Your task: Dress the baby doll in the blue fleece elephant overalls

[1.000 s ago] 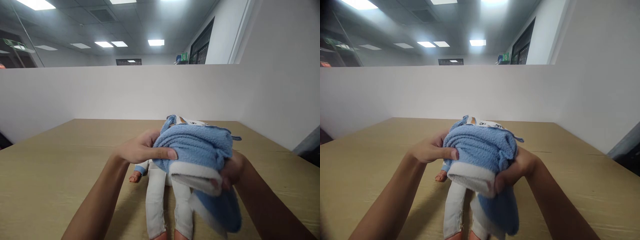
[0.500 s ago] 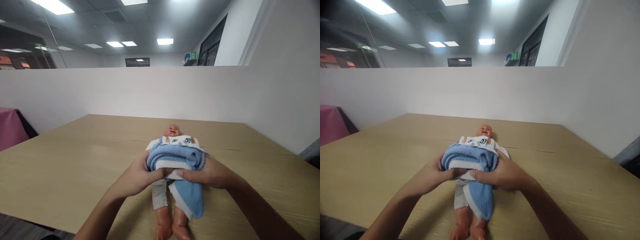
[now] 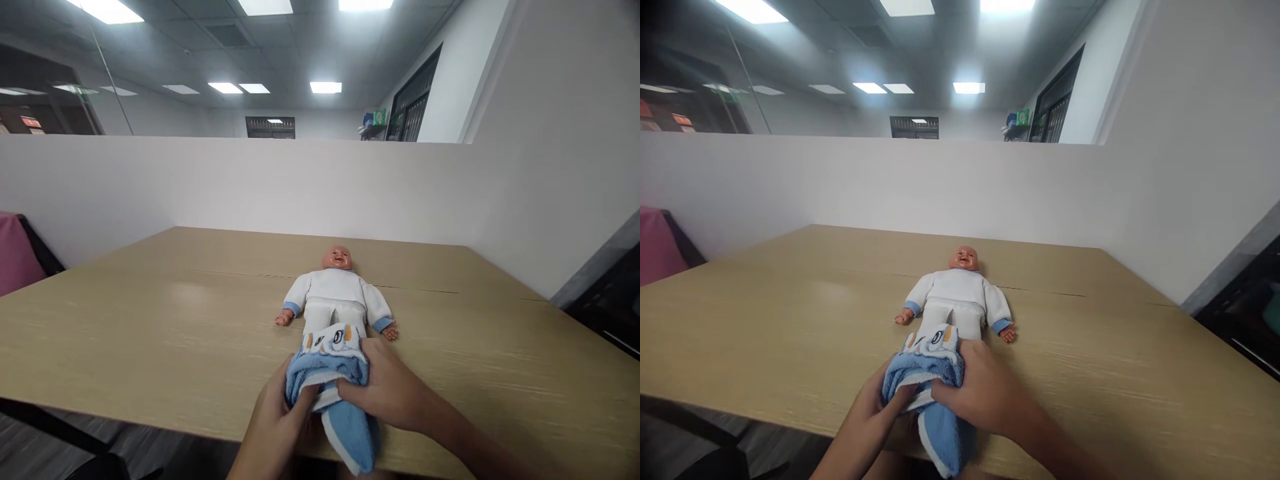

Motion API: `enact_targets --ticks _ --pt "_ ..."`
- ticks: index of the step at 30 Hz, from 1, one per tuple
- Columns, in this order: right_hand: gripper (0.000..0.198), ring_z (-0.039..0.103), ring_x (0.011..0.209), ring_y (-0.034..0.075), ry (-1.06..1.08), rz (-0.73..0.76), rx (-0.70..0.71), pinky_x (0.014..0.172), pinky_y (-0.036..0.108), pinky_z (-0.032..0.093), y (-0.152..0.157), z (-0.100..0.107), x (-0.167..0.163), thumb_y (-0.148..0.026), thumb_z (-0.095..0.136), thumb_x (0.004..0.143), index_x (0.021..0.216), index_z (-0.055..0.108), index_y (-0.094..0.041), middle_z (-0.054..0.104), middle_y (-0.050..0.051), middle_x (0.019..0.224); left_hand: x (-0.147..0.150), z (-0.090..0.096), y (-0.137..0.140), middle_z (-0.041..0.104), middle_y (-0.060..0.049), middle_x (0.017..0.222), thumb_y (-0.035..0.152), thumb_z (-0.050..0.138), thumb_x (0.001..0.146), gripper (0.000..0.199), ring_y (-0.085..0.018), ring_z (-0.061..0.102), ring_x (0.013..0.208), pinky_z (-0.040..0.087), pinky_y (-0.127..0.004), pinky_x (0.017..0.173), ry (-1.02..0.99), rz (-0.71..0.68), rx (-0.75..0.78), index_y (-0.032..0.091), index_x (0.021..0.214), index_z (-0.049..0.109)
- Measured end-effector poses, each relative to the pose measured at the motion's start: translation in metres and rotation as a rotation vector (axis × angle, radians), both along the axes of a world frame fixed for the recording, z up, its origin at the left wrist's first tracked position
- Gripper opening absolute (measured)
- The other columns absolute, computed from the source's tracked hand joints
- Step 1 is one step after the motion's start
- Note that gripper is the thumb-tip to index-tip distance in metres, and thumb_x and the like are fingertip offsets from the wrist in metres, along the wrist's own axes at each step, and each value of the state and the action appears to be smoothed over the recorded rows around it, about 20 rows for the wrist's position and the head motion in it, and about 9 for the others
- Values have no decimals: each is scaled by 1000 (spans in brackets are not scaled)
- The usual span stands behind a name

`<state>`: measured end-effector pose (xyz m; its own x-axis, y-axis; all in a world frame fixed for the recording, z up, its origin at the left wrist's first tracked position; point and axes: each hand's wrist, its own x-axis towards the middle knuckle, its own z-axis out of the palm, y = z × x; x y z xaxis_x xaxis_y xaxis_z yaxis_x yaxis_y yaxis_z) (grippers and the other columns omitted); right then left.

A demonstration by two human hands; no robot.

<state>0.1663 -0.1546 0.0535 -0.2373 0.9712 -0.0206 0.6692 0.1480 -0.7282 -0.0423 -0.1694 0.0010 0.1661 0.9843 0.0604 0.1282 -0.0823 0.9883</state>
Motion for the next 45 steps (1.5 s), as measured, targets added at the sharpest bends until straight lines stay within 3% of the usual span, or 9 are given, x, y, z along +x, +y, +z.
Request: enact_targets --ticks 4,8,13,17,21,26,30,36,45 --pt "42 66 118 35 34 24 -3 104 50 50 7 -17 0 -32 72 79 119 70 -17 71 15 120 -2 -20 1 71 -12 135 51 58 99 41 -32 64 129 50 -42 109 47 -23 -5 19 124 66" --pt "32 70 106 30 77 69 35 96 43 54 22 -39 3 -24 70 79 111 73 -18 75 11 111 0 -32 10 74 -11 119 48 54 101 35 -30 68 112 50 -42 101 101 -22 -9 19 117 64" --pt "25 70 99 29 45 -26 83 91 41 54 39 -54 1 -24 72 78 102 72 -19 76 9 105 6 -37 32 72 -10 119 40 48 103 27 -28 65 112 47 -41 100 198 0 44 20 116 62" --pt "15 71 88 25 64 -19 151 82 36 54 52 -52 -1 -20 67 80 94 71 -20 77 6 96 5 -40 50 68 -11 119 38 46 103 28 -30 60 115 44 -43 102 349 46 130 20 119 61" --pt "13 72 84 23 38 57 147 77 33 51 61 -45 0 -20 67 82 94 71 -20 79 5 93 -1 -35 57 68 -10 113 33 46 100 20 -29 61 108 44 -41 96 417 20 135 21 109 58" --pt "12 73 84 24 -114 105 144 71 32 44 52 -27 1 -29 67 88 94 74 -21 80 6 93 -6 -20 42 71 -11 115 34 47 98 23 -31 64 109 44 -40 94 442 -39 50 22 115 57" --pt "15 73 84 24 -138 168 63 72 31 45 36 -16 2 -31 68 88 94 76 -21 81 7 94 -7 -15 22 74 -11 112 39 46 99 25 -31 68 106 46 -36 90 441 -83 -2 24 117 55" --pt "13 71 79 23 -210 225 30 71 30 45 29 -20 6 -27 72 81 90 76 -19 80 7 91 -5 -28 3 76 -14 111 44 45 96 37 -34 72 106 49 -37 91 463 -117 -69 23 125 52" --pt "38 73 106 33 -224 197 116 88 38 51 23 -28 -5 -21 65 76 114 69 -18 78 13 114 -5 -57 2 67 -22 129 38 44 94 47 -37 61 127 46 -48 109 589 1 28 14 132 56"
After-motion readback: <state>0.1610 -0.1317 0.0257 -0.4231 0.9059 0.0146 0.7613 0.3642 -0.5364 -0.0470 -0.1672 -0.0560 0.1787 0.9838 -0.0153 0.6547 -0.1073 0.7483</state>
